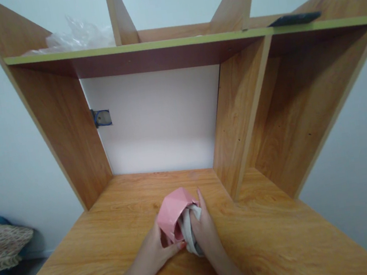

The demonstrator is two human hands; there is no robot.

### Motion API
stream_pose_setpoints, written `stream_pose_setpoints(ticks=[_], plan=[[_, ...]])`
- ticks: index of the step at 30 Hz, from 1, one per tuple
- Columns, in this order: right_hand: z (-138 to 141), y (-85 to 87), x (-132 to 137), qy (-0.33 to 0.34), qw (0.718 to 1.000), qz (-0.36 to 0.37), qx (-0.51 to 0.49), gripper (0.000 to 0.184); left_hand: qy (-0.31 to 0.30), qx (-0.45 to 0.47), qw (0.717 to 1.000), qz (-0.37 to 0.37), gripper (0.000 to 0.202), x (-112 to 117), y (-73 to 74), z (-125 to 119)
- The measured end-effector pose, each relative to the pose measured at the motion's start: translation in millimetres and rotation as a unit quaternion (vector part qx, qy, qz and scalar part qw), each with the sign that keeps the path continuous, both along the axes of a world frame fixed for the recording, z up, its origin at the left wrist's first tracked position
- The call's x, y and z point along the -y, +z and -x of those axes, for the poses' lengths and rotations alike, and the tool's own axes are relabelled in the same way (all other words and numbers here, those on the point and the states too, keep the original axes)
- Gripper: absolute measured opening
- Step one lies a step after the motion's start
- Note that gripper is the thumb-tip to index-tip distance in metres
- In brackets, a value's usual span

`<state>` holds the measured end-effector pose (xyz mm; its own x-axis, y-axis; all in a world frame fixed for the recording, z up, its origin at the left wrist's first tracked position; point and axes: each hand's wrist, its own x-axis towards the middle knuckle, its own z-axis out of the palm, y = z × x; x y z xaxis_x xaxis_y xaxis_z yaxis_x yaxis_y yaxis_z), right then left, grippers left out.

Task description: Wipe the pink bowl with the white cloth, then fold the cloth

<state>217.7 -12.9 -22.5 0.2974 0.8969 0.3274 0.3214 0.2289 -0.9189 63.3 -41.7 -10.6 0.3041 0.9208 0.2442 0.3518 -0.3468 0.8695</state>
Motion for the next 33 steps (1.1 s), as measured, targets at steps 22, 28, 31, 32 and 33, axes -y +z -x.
stream_pose_setpoints(ticks=[22,28,31,32,33], plan=[[-5,14.6,2,-0.020,0.991,0.116,0.059,0.071,0.065,0.041,0.997,0.017,0.056,0,9.9,-5],[-7,14.8,3,-0.026,0.987,0.115,0.105,0.070,0.068,0.034,0.997,0.001,0.067,1,10.1,0],[-5,11.0,4,-0.007,0.989,0.109,0.104,0.070,0.055,0.029,0.998,0.000,0.068,1,10.1,2],[-5,9.7,4,-0.004,0.989,0.106,0.105,0.070,0.053,0.028,0.998,-0.003,0.067,1,10.0,3],[-5,8.7,4,-0.002,0.989,0.102,0.104,0.071,0.054,0.025,0.998,-0.006,0.067,1,9.7,3]])
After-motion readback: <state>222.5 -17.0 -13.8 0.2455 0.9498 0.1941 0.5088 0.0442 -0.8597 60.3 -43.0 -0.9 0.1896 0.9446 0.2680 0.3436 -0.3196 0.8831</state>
